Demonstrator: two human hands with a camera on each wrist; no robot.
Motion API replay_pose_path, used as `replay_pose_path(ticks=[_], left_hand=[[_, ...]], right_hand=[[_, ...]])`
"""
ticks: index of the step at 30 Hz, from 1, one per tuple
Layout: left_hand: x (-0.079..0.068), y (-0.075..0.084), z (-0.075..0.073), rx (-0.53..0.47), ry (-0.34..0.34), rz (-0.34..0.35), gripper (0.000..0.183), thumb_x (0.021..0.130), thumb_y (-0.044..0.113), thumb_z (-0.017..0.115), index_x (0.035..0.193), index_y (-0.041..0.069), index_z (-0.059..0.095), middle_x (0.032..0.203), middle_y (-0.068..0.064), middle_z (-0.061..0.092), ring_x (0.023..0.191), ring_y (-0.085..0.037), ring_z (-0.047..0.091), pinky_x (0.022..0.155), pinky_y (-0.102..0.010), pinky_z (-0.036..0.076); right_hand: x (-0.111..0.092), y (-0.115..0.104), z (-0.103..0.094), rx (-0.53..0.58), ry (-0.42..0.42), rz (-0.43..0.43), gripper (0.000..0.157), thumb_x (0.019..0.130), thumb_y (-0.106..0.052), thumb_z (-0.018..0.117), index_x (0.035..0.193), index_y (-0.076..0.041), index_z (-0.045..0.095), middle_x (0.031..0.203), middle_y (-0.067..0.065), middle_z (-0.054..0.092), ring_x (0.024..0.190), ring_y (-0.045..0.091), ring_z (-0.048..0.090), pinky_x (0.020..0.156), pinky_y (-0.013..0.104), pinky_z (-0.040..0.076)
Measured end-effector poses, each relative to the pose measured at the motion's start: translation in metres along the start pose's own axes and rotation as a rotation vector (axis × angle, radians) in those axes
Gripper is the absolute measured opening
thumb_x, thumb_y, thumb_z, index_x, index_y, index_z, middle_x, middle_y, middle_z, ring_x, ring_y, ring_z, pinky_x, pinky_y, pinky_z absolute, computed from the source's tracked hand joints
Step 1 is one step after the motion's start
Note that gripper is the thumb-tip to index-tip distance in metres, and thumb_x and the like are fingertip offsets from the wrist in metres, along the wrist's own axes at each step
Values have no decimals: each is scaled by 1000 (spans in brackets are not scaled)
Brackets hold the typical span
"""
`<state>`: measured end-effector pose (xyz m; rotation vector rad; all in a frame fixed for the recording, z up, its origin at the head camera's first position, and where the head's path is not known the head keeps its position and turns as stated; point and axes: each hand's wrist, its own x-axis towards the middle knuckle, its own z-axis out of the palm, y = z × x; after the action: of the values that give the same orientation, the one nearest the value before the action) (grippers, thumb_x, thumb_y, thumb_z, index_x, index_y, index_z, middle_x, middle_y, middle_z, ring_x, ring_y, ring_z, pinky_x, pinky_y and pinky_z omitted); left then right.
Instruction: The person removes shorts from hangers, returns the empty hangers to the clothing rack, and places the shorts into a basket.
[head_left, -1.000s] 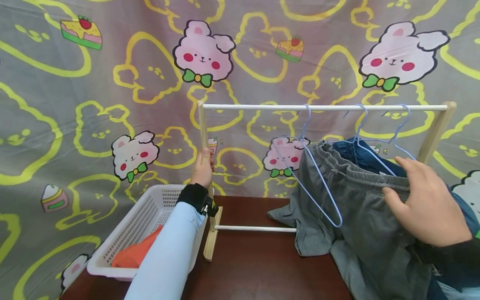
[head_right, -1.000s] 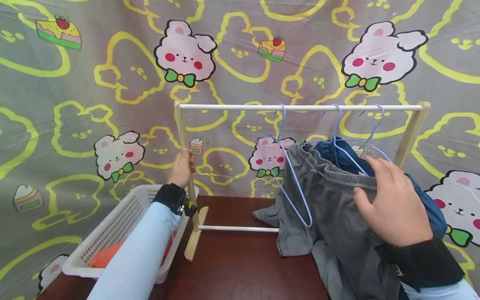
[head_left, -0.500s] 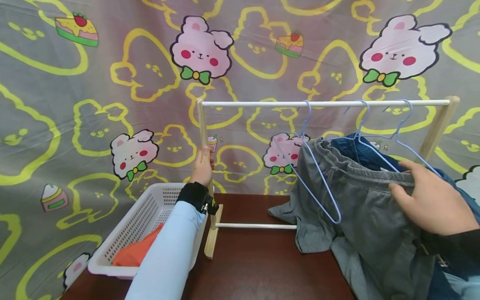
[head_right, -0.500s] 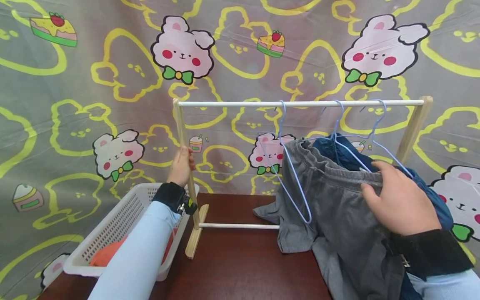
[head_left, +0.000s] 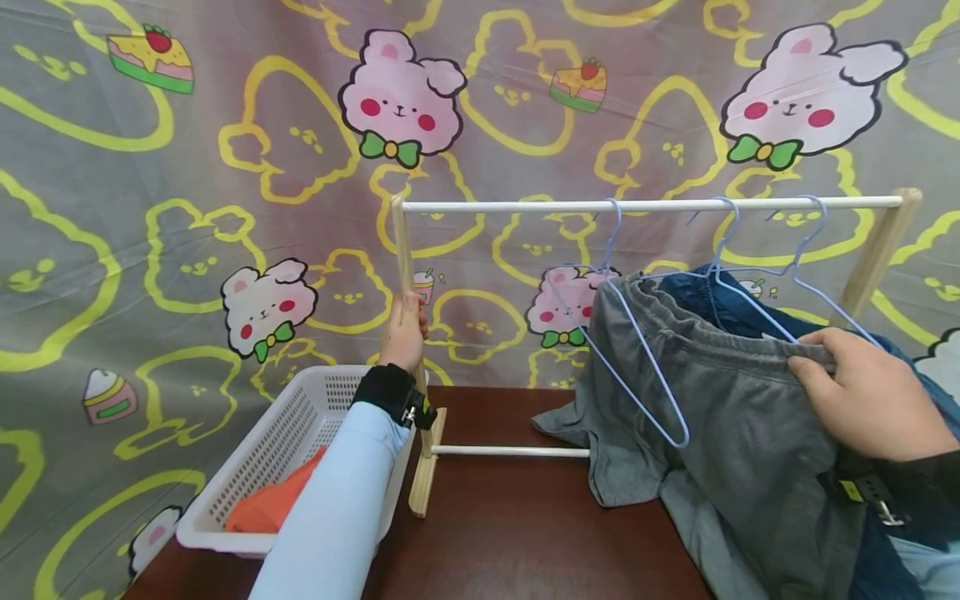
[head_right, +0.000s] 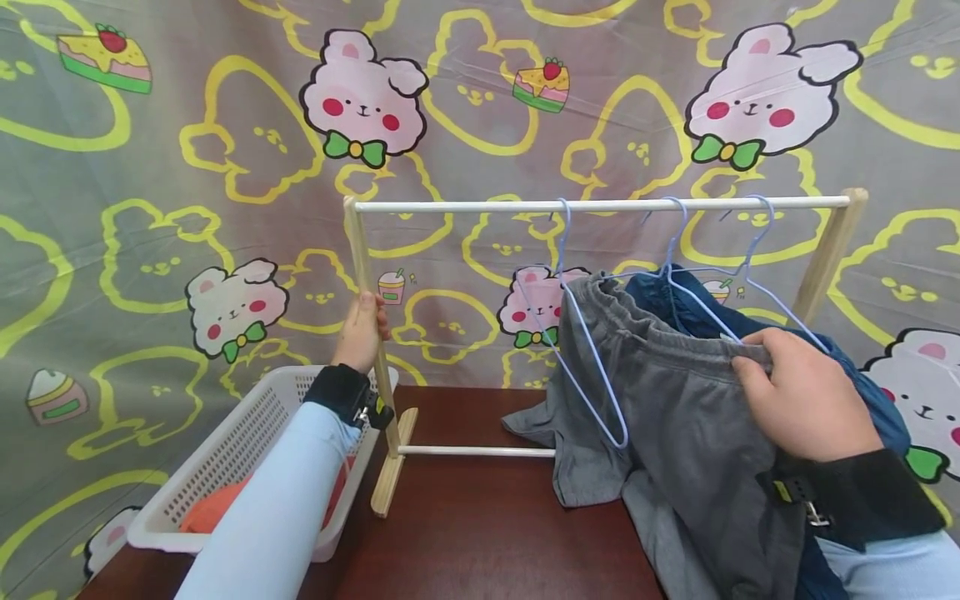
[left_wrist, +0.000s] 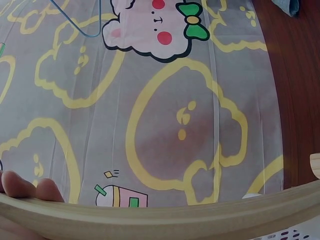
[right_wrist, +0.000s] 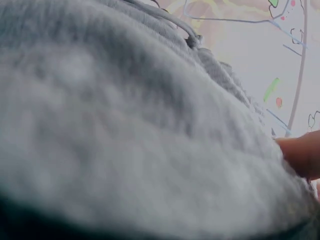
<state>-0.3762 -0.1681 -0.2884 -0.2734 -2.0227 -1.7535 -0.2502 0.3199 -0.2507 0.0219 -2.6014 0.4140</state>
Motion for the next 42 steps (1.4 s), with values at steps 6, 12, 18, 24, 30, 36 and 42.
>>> replay_pose_path(ticks=[6, 12, 18, 24, 30, 36, 42], left_hand=[[-1, 1, 1, 11, -5, -6, 42, 110, 42, 22, 120, 6, 43, 89, -6, 39, 78, -19, 43, 80, -38, 41], [-1, 1, 1, 17, -3, 13, 45, 110, 42, 21, 121, 4, 42, 89, -5, 39, 78, -18, 42, 76, -33, 39], [-2, -2, 2, 28, 2, -12, 43, 109, 44, 22, 119, 8, 43, 89, -6, 40, 78, -20, 44, 75, -32, 40], [-2, -1, 1, 21, 5, -14, 48, 109, 44, 22, 123, 3, 42, 90, -6, 40, 79, -20, 44, 77, -34, 40], [0, 1, 1, 18, 9, -14, 48, 109, 43, 22, 124, 1, 42, 89, -5, 40, 78, -18, 44, 77, -34, 41], [0, 0, 1, 19, 4, -19, 47, 109, 44, 22, 123, 3, 42, 89, -5, 40, 79, -20, 44, 77, -34, 41], [0, 0, 0, 18, -2, -15, 45, 109, 46, 22, 120, 8, 42, 91, -6, 40, 81, -21, 44, 80, -37, 40]], right_hand=[[0, 3, 1, 17, 44, -19, 24, 103, -9, 54, 110, 14, 52, 99, 35, 54, 80, 45, 54, 64, 56, 42], [4, 2, -1, 23, 58, -30, 26, 104, -10, 53, 112, 14, 52, 101, 35, 53, 81, 45, 54, 65, 58, 42], [3, -2, -5, 33, 115, -35, 29, 103, -7, 51, 117, 18, 49, 105, 38, 50, 89, 52, 52, 72, 64, 40], [0, -2, -11, 37, 143, -43, 32, 103, -8, 51, 120, 18, 47, 109, 39, 48, 92, 55, 52, 74, 65, 39], [-2, -2, -13, 40, 159, -62, 31, 102, -7, 50, 119, 19, 46, 106, 38, 48, 87, 55, 52, 69, 64, 40], [-2, -1, -14, 52, 184, -73, 25, 101, -4, 51, 115, 16, 48, 99, 38, 52, 80, 51, 55, 61, 53, 40], [-2, 1, -16, 85, 173, -80, 25, 102, -3, 50, 116, 17, 47, 98, 38, 52, 76, 47, 56, 57, 45, 41]])
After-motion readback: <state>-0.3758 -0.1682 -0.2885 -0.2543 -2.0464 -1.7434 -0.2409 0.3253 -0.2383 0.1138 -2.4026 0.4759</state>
